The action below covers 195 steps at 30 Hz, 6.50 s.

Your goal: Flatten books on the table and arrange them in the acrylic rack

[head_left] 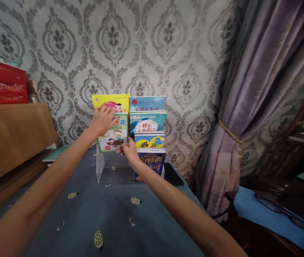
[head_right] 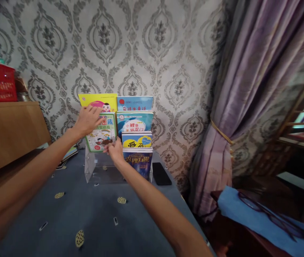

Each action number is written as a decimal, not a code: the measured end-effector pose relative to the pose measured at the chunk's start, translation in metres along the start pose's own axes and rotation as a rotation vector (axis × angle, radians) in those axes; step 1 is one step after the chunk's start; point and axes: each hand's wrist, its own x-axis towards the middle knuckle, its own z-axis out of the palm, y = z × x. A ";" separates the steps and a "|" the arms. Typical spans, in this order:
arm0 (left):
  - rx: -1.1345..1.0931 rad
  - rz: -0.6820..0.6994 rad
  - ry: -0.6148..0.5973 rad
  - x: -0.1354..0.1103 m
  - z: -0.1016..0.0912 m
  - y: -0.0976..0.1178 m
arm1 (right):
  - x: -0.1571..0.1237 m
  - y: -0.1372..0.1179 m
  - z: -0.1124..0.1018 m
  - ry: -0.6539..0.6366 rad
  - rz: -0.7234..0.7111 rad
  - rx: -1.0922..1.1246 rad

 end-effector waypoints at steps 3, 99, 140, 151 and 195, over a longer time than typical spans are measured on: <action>-0.069 -0.115 0.142 -0.023 0.002 -0.018 | -0.001 0.001 -0.001 -0.007 0.000 0.010; -0.033 -0.649 -0.748 -0.372 0.053 -0.085 | -0.151 0.148 -0.002 -0.368 -0.063 -0.425; -0.668 -0.314 -0.560 -0.289 0.066 0.146 | -0.160 0.119 -0.127 -0.449 -0.204 -1.082; -0.561 -0.132 -0.726 -0.295 0.041 0.142 | -0.167 0.121 -0.137 -0.416 -0.218 -1.100; -0.694 0.189 -0.764 -0.237 0.045 0.198 | -0.153 0.117 -0.147 -0.132 -0.055 -0.585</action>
